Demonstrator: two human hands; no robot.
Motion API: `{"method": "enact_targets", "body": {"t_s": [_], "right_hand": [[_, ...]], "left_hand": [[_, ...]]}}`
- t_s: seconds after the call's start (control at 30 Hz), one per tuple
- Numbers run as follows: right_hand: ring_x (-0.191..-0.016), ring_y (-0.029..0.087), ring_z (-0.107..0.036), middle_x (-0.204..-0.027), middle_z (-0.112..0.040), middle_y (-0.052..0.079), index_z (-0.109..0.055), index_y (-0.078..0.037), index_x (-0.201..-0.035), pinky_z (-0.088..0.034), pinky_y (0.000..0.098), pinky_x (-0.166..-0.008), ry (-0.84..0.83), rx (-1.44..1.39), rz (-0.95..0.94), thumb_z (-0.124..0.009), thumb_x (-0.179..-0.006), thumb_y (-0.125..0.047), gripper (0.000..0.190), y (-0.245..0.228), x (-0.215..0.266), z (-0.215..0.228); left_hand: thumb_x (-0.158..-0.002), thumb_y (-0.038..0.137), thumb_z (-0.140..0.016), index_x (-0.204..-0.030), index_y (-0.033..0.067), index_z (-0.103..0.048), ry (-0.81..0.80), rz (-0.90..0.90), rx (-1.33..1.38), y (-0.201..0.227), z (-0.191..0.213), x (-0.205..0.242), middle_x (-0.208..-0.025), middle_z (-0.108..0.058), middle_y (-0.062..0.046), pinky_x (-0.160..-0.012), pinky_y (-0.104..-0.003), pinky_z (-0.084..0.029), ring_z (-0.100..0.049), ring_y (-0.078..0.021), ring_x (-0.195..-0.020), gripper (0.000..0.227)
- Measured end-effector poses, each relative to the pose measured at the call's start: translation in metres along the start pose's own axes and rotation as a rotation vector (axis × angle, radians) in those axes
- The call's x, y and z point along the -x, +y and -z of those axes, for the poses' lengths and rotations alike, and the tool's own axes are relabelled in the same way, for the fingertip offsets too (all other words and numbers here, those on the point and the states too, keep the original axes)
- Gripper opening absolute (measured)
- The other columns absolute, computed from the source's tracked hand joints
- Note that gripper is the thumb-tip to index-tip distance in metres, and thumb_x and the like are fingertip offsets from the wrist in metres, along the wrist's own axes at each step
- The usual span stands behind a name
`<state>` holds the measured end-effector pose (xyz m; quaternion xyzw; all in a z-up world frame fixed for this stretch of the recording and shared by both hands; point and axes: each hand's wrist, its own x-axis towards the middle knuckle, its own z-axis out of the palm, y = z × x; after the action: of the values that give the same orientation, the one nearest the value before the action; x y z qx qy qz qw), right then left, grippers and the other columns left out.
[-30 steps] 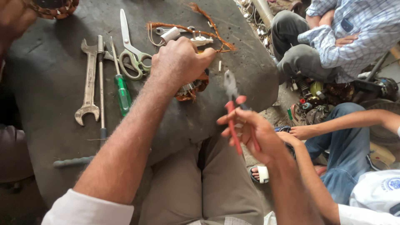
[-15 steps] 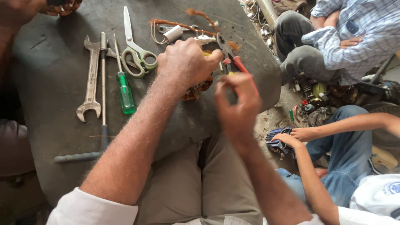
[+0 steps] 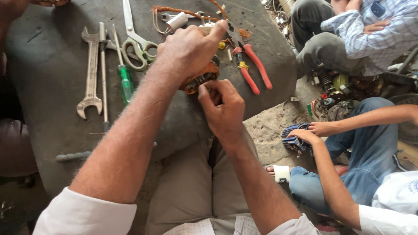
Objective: The person works on a motor stator, using a screwdriver to adjust internal components and pliers to manipulate copper wires. The person also uses their hands to arrange the wires within the stator slots.
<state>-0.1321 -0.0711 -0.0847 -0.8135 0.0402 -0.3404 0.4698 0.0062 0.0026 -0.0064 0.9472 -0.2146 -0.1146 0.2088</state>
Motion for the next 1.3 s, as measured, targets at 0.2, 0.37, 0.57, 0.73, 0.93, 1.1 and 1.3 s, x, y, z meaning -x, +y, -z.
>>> {"method": "enact_targets", "body": {"t_s": [0.2, 0.37, 0.57, 0.73, 0.93, 1.1, 1.3], "right_hand": [[-0.061, 0.003, -0.052, -0.071, -0.063, -0.001, -0.072, -0.001, -0.095, -0.043, 0.0231, -0.054, 0.004, -0.097, -0.167, -0.075, -0.096, -0.012, 0.012, 0.002, -0.003, 0.0], [-0.062, 0.0, -0.052, -0.072, -0.066, -0.003, -0.074, 0.0, -0.096, -0.045, 0.0208, -0.056, 0.061, -0.125, -0.257, -0.076, -0.096, -0.015, 0.015, 0.0, -0.002, -0.01], [-0.065, 0.001, -0.056, -0.077, -0.069, -0.002, -0.074, 0.0, -0.104, -0.048, 0.0207, -0.06, 0.113, -0.174, -0.203, -0.075, -0.099, -0.015, 0.016, 0.0, 0.005, -0.011], [-0.067, 0.002, -0.057, -0.079, -0.07, 0.0, -0.075, 0.0, -0.108, -0.049, 0.021, -0.061, 0.131, -0.146, -0.167, -0.076, -0.097, -0.013, 0.016, 0.002, 0.005, -0.009], [-0.066, 0.003, -0.055, -0.081, -0.068, 0.0, -0.075, 0.0, -0.108, -0.047, 0.0219, -0.059, 0.101, -0.155, -0.133, -0.076, -0.097, -0.008, 0.013, 0.003, 0.007, -0.008], [-0.066, 0.004, -0.055, -0.082, -0.067, 0.002, -0.074, 0.0, -0.108, -0.047, 0.0227, -0.059, 0.078, -0.123, -0.108, -0.076, -0.095, -0.005, 0.014, -0.001, 0.005, -0.005], [-0.065, 0.005, -0.055, -0.08, -0.065, 0.002, -0.074, -0.001, -0.108, -0.047, 0.0236, -0.059, 0.064, -0.081, -0.099, -0.076, -0.093, -0.004, 0.015, -0.004, 0.005, -0.003]], "left_hand": [[-0.104, 0.031, -0.043, -0.146, 0.0411, -0.04, 0.083, -0.226, -0.224, 0.0, -0.001, 0.005, -0.124, -0.063, -0.021, -0.085, -0.06, -0.054, -0.062, -0.0441, -0.115, 0.044], [-0.103, 0.028, -0.048, -0.141, 0.0364, -0.044, 0.115, -0.272, -0.228, -0.002, -0.004, 0.003, -0.122, -0.064, -0.02, -0.081, -0.06, -0.055, -0.064, -0.0446, -0.112, 0.039], [-0.101, 0.024, -0.052, -0.135, 0.0298, -0.048, 0.137, -0.33, -0.279, 0.0, -0.004, 0.003, -0.115, -0.067, -0.021, -0.072, -0.059, -0.058, -0.069, -0.0459, -0.103, 0.035], [-0.1, 0.03, -0.054, -0.136, 0.0294, -0.057, 0.142, -0.29, -0.295, 0.004, -0.004, 0.006, -0.115, -0.068, -0.022, -0.076, -0.06, -0.058, -0.069, -0.0472, -0.102, 0.036], [-0.09, 0.071, -0.049, -0.113, 0.0035, -0.072, 0.303, 0.095, 0.154, 0.011, -0.008, 0.0, -0.111, -0.071, -0.024, -0.096, -0.053, -0.051, -0.068, -0.0414, -0.108, 0.075], [-0.091, 0.07, -0.051, -0.112, 0.0013, -0.072, 0.323, 0.102, 0.133, 0.013, -0.009, 0.001, -0.108, -0.071, -0.026, -0.094, -0.054, -0.052, -0.068, -0.0432, -0.108, 0.075], [-0.091, 0.071, -0.049, -0.117, 0.0012, -0.069, 0.26, 0.141, 0.124, 0.019, -0.008, 0.0, -0.113, -0.069, -0.026, -0.095, -0.054, -0.052, -0.067, -0.0424, -0.11, 0.077]]}}
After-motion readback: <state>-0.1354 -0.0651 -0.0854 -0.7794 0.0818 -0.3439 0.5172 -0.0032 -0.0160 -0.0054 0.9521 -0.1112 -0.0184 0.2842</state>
